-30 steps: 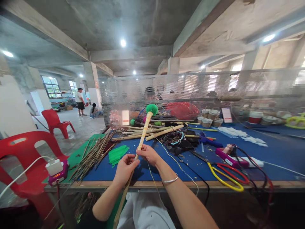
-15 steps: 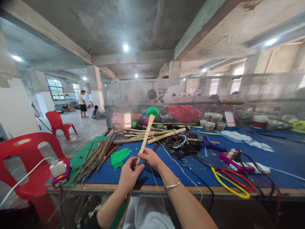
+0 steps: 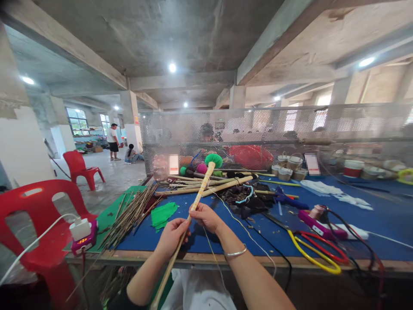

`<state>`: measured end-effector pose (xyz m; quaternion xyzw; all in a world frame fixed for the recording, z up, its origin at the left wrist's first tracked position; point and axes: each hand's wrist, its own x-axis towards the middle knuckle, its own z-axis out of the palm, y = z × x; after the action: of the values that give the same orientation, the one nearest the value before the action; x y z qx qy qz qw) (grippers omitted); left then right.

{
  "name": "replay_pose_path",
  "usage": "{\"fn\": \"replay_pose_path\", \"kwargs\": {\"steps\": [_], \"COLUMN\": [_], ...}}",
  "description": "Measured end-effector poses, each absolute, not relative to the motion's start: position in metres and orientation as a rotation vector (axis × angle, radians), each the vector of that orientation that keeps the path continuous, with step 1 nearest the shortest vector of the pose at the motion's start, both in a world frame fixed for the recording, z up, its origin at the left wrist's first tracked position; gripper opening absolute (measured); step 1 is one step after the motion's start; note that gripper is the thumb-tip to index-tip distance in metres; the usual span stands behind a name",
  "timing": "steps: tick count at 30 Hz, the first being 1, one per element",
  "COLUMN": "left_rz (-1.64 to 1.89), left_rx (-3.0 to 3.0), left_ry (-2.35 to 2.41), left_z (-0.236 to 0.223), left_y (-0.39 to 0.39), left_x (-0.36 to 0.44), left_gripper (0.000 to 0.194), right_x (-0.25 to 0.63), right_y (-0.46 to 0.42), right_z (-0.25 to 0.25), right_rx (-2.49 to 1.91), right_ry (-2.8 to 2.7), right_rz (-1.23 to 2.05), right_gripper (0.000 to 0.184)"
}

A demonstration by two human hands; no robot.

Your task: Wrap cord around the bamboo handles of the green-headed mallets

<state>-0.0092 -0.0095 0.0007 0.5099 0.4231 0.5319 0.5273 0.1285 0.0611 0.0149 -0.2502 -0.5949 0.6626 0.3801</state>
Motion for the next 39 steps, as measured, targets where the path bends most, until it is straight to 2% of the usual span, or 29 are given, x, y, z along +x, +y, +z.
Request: {"fn": "replay_pose_path", "kwargs": {"steps": [5, 10, 17, 20, 25, 35, 39], "left_rz": [1.58, 1.542, 1.414, 1.412, 1.641, 1.443, 1.447], "left_rx": [1.3, 1.189, 1.073, 1.1, 1.179, 1.076, 1.106], "left_ry": [1.107, 1.074, 0.95, 0.999, 1.065, 0.898, 0.959], "left_z": [-0.007, -0.006, 0.002, -0.001, -0.008, -0.002, -0.005], "left_y": [-0.006, -0.01, -0.014, -0.009, -0.003, -0.009, -0.005], "left_x": [-0.005, -0.002, -0.005, -0.005, -0.004, -0.01, -0.008], "left_gripper": [0.047, 0.042, 0.07, 0.069, 0.073, 0.078, 0.067], "right_x": [0.128, 0.126, 0.122, 0.12, 0.121, 0.123, 0.123], "right_y": [0.065, 0.061, 0.057, 0.059, 0.062, 0.058, 0.062], "right_z": [0.009, 0.013, 0.016, 0.014, 0.012, 0.016, 0.012], "right_rx": [-0.654, -0.621, -0.618, -0.681, -0.692, -0.531, -0.639], "right_ry": [-1.532, -1.526, -1.49, -1.504, -1.501, -1.433, -1.489], "right_rz": [1.58, 1.635, 1.735, 1.693, 1.614, 1.824, 1.734], "right_gripper": [0.033, 0.031, 0.035, 0.036, 0.034, 0.035, 0.032]}}
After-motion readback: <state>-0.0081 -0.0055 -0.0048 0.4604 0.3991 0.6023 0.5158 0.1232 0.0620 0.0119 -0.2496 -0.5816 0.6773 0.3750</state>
